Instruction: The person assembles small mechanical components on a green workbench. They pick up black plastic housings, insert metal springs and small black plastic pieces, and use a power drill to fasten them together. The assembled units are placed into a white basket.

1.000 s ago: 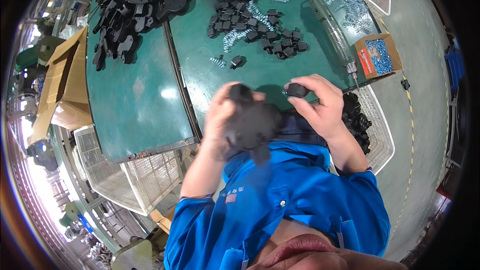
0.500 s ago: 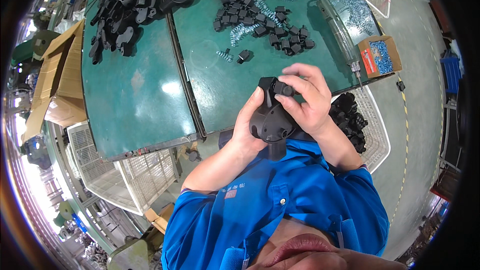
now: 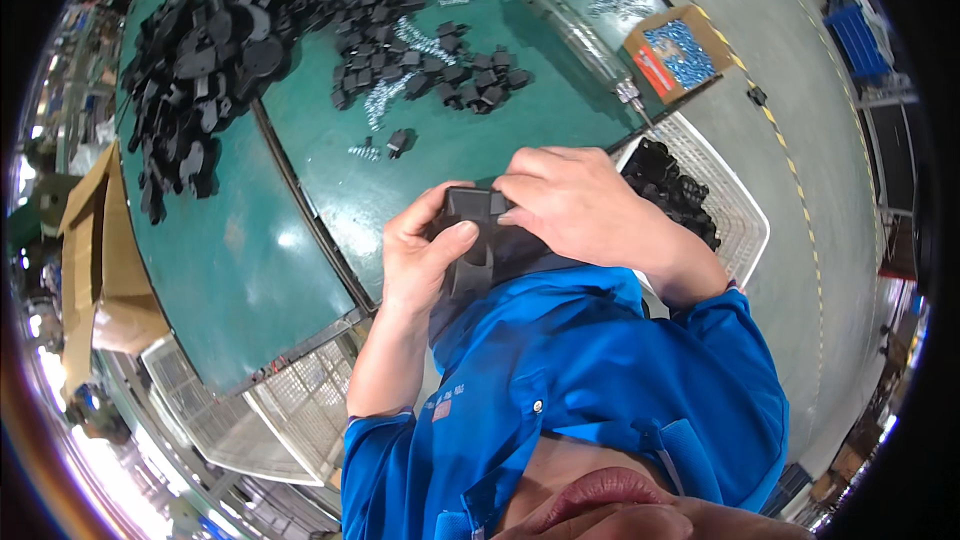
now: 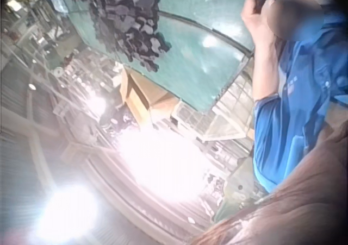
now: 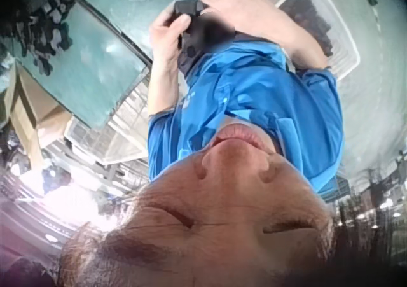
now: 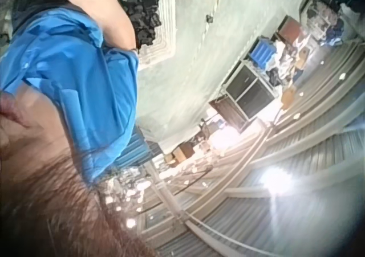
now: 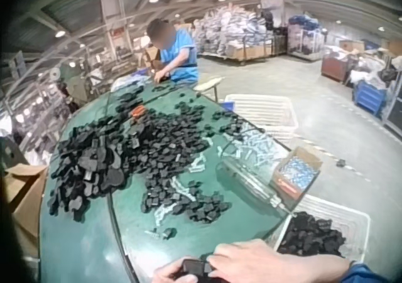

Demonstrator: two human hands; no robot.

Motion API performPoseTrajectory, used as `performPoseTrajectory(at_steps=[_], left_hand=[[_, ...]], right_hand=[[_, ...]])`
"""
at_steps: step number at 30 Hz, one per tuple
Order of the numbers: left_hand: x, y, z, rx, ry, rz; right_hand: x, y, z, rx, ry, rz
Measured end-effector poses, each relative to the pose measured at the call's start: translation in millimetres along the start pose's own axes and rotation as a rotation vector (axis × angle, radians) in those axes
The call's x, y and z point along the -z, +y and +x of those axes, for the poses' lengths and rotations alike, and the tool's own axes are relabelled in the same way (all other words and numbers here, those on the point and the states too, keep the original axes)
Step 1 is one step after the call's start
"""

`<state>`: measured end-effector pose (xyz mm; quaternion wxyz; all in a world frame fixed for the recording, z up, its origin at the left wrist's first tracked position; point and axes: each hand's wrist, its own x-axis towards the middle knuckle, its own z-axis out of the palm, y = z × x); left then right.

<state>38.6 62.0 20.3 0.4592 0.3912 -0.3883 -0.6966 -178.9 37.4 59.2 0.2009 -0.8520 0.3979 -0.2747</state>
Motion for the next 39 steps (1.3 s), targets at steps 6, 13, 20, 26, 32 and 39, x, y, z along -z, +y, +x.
performPoseTrajectory(at_steps=[6, 13, 20, 26, 32, 39], left_hand=[[-20.6, 4.3, 5.2, 0.010, 0.006, -0.124], [-6.6, 0.4, 33.0, -0.069, -0.035, 0.030], [-3.5, 17.0, 51.4, 0.004, -0.075, 0.501], [-3.7, 7.0, 68.3, -0.365, -0.185, 1.298], [-5.3, -2.0, 64.5, -0.465, -0.183, 1.494], [-12.0, -0.2, 65.5, -0.495, -0.224, 1.564]], right_hand=[[-35.6, 4.0, -8.0, 0.041, 0.470, 0.153], [-57.3, 28.5, -0.5, 0.056, 0.586, 0.158], [-64.4, 58.1, -1.1, 0.116, 0.506, 0.064], [-62.7, 80.9, -0.9, 0.152, 0.189, -0.290], [-13.3, 78.1, 13.8, -0.118, -0.255, -0.336], [27.5, 155.7, 30.0, -0.530, -0.045, -0.729]])
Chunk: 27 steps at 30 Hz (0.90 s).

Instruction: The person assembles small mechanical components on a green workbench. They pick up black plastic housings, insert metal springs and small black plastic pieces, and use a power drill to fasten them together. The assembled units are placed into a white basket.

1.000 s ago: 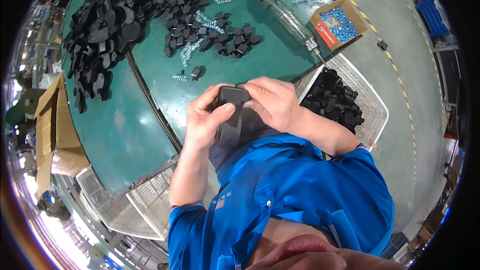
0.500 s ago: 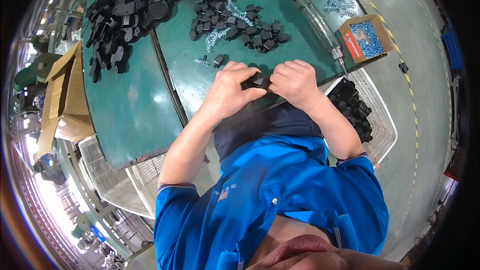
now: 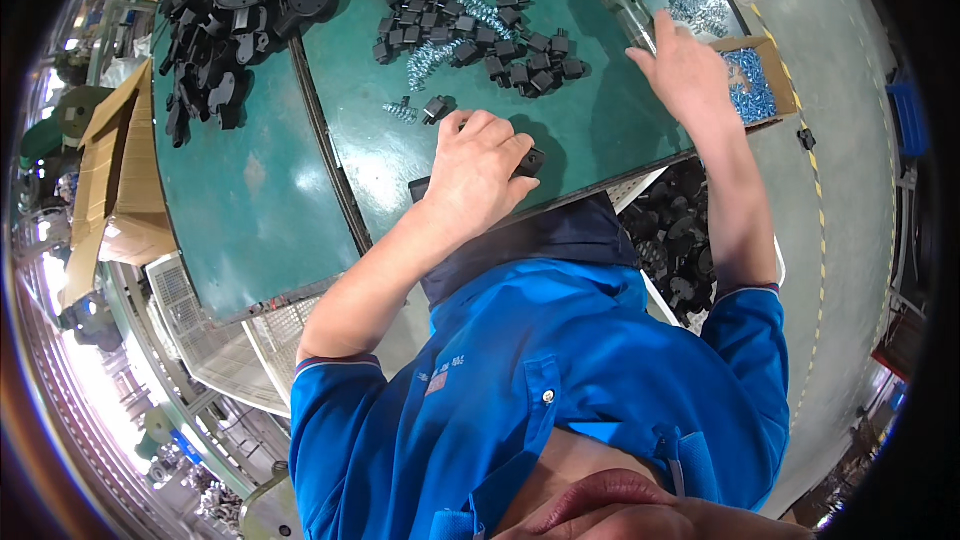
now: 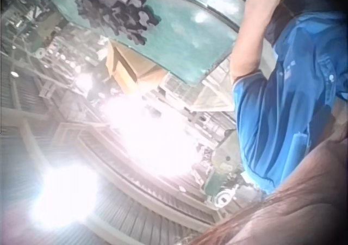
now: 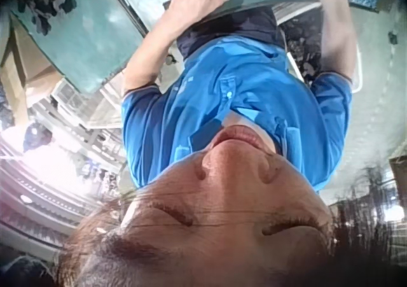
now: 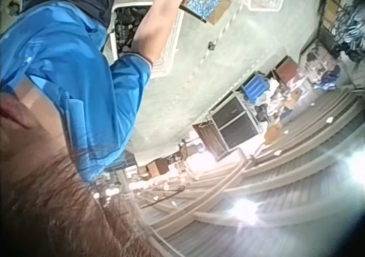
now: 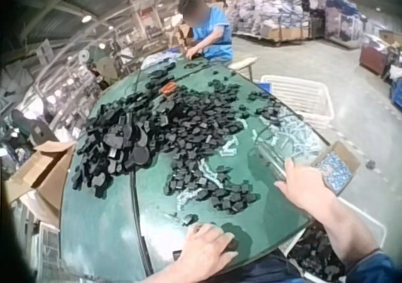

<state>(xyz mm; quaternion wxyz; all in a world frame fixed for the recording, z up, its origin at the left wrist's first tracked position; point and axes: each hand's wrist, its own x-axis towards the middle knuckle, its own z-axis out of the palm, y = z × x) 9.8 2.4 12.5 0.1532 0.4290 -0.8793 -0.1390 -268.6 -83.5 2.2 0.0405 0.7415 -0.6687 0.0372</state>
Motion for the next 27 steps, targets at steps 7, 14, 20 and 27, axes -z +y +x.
performPoseTrajectory(at_steps=[7, 14, 20, 27], left_hand=[[-1.1, -5.0, -2.1, 0.017, 0.011, -0.062], [-3.5, -7.3, -2.1, 0.014, 0.031, -0.059], [-6.6, -5.6, -4.1, 0.054, 0.023, -0.050], [-8.9, -7.5, -4.0, 0.058, 0.041, -0.083]], right_hand=[[-2.3, 0.5, 1.6, 0.010, 0.094, 0.243], [44.4, -38.0, -41.6, 0.239, 0.446, 1.606], [60.7, -101.9, -54.1, 0.261, 0.398, 1.817], [58.1, -119.1, -54.3, 0.210, 0.342, 1.818]])
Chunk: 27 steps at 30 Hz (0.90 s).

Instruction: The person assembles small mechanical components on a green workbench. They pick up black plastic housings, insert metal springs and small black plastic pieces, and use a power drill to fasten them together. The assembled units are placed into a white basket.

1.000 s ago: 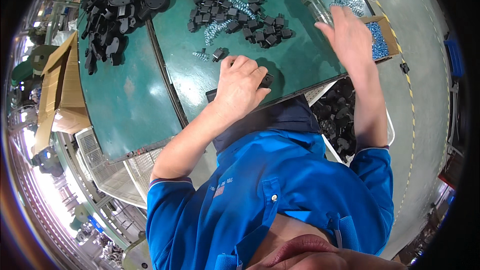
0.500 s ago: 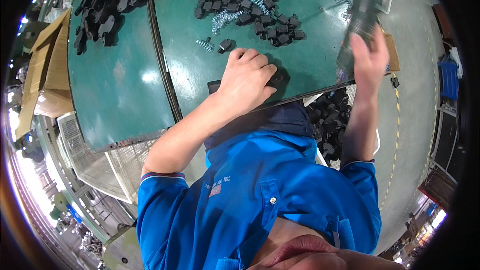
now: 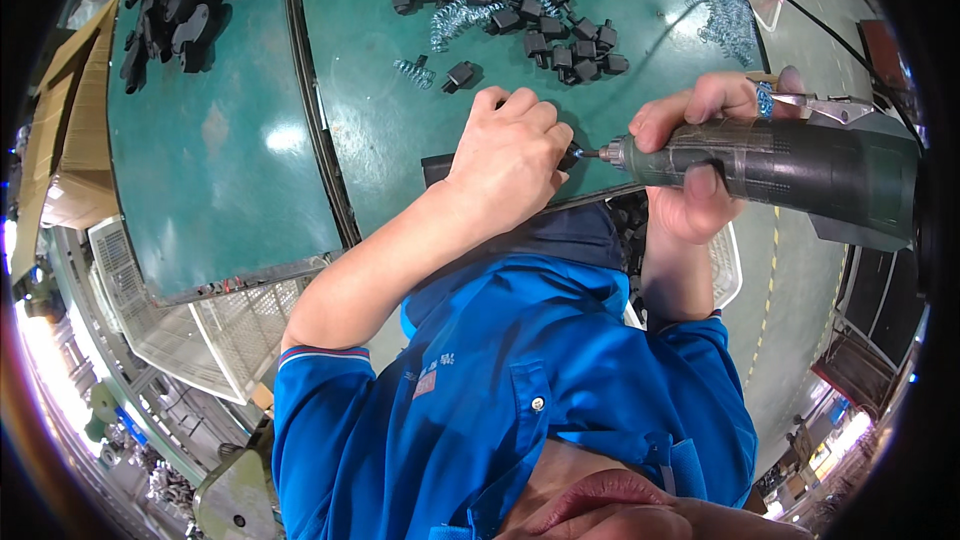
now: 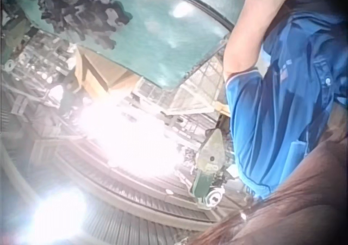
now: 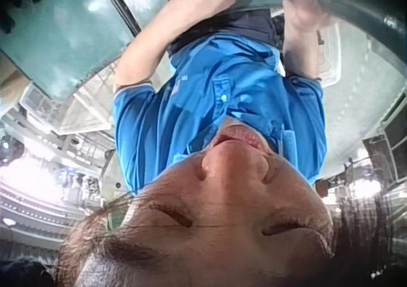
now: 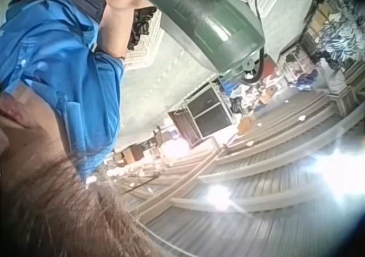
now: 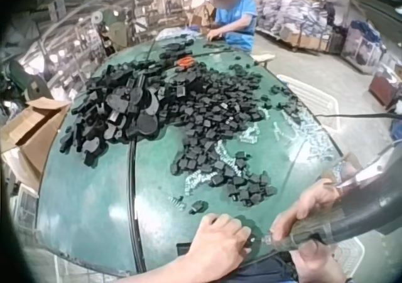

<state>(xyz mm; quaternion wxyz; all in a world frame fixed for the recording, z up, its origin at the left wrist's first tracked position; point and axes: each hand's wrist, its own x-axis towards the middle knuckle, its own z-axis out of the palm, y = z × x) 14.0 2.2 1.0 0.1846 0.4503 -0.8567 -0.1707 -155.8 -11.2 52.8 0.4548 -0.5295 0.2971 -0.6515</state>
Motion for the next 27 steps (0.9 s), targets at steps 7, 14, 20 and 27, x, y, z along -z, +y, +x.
performPoseTrajectory(at_steps=[7, 14, 20, 27], left_hand=[[1.2, -0.4, -0.1, 0.006, -0.029, 0.013], [0.7, -0.7, -0.4, 0.008, -0.029, 0.018], [0.5, -2.2, -0.8, -0.019, -0.025, 0.041], [-6.6, -6.2, -3.7, -0.035, 0.049, 0.038]], right_hand=[[1.7, 7.3, 0.0, -0.029, -0.025, -0.008], [8.2, 14.9, -2.7, -0.051, -0.055, -0.022], [5.3, 17.4, -4.9, 0.016, -0.145, -0.075], [-6.6, 15.7, 4.3, 0.276, -0.530, -0.570]])
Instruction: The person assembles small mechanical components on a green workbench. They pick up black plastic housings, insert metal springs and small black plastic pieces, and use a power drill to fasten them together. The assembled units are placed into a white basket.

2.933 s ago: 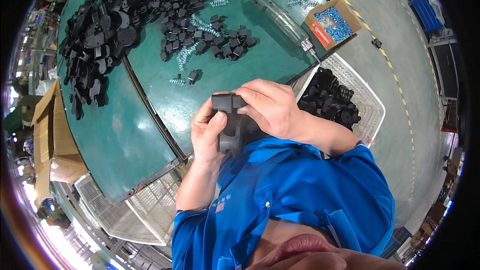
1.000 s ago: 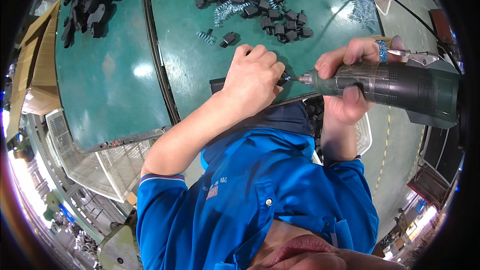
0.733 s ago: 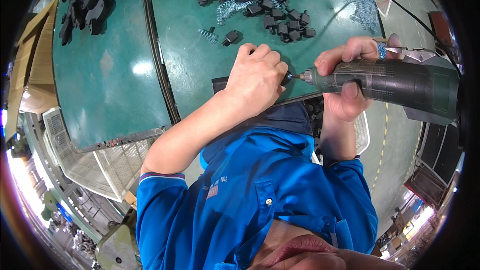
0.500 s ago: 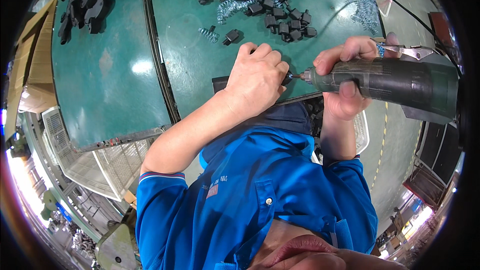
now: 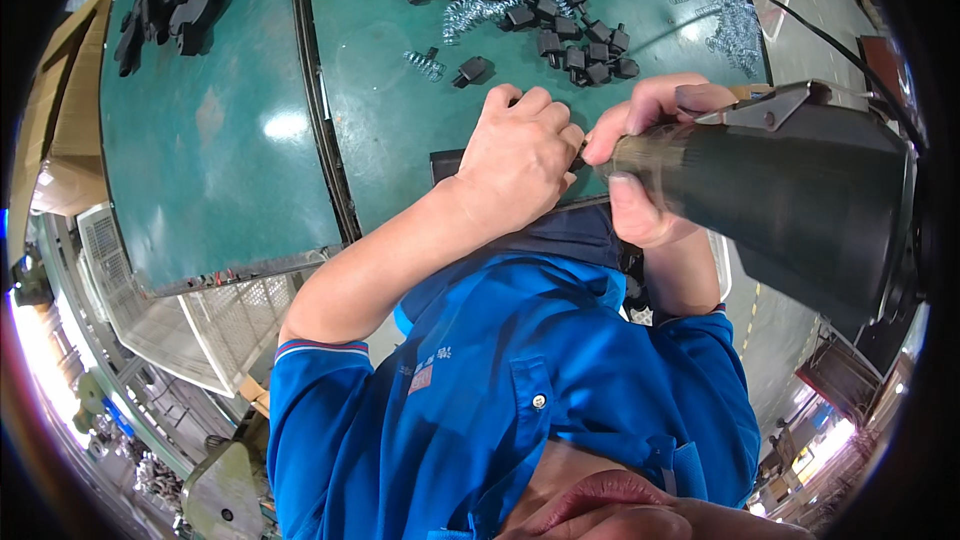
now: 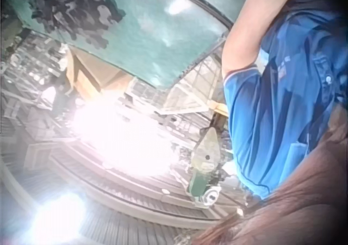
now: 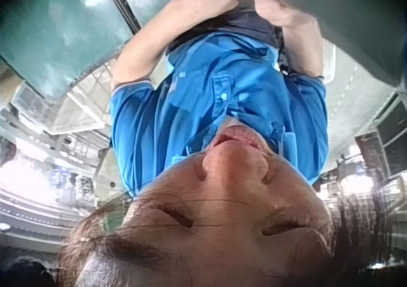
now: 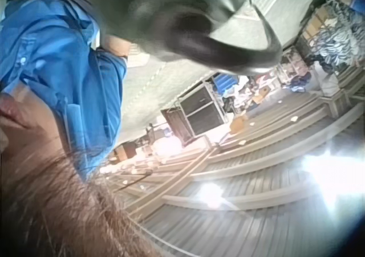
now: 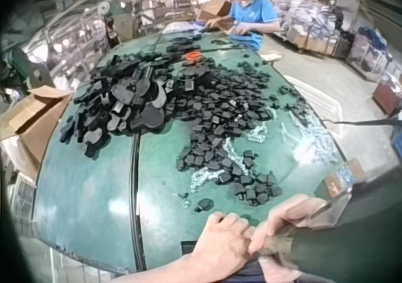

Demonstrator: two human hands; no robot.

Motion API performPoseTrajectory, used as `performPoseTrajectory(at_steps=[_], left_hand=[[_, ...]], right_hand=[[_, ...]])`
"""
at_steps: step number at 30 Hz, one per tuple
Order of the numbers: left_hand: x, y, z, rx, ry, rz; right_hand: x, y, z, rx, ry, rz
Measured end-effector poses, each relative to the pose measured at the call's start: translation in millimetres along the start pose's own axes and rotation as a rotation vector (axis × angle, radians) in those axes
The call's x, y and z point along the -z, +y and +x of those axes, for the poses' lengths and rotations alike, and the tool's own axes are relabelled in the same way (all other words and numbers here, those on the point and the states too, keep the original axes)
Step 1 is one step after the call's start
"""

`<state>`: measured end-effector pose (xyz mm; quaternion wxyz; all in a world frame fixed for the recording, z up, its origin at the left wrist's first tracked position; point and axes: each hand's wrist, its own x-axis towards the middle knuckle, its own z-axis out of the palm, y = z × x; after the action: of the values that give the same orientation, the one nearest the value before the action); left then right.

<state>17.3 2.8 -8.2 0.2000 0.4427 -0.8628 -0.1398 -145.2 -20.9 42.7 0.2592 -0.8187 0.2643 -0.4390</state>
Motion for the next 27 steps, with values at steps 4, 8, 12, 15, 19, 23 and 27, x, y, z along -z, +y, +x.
performPoseTrajectory(at_steps=[4, 8, 12, 15, 19, 23, 27], left_hand=[[4.7, 0.8, 0.0, 0.006, -0.066, -0.006], [1.9, -0.3, 1.3, 0.002, -0.049, -0.001], [1.5, -0.6, 0.3, 0.006, -0.024, 0.000], [-1.8, -0.4, -1.4, 0.019, 0.028, -0.007], [3.0, -1.7, -1.2, -0.005, 0.001, -0.018], [7.6, 0.9, 3.8, -0.050, -0.053, -0.031], [13.3, 6.3, 6.5, -0.014, -0.008, -0.023]], right_hand=[[1.0, 9.6, -5.1, 0.003, 0.039, 0.242], [0.0, 8.7, -5.5, -0.044, 0.107, 0.397], [0.3, 16.3, -4.0, 0.020, 0.041, 0.366], [7.8, 21.8, 1.7, 0.073, -0.096, 0.244], [7.8, 22.1, 2.1, 0.054, -0.119, 0.470], [17.3, 9.3, -8.1, -0.071, -0.020, 0.544], [46.8, -6.3, 6.8, -0.239, 0.298, 0.657]])
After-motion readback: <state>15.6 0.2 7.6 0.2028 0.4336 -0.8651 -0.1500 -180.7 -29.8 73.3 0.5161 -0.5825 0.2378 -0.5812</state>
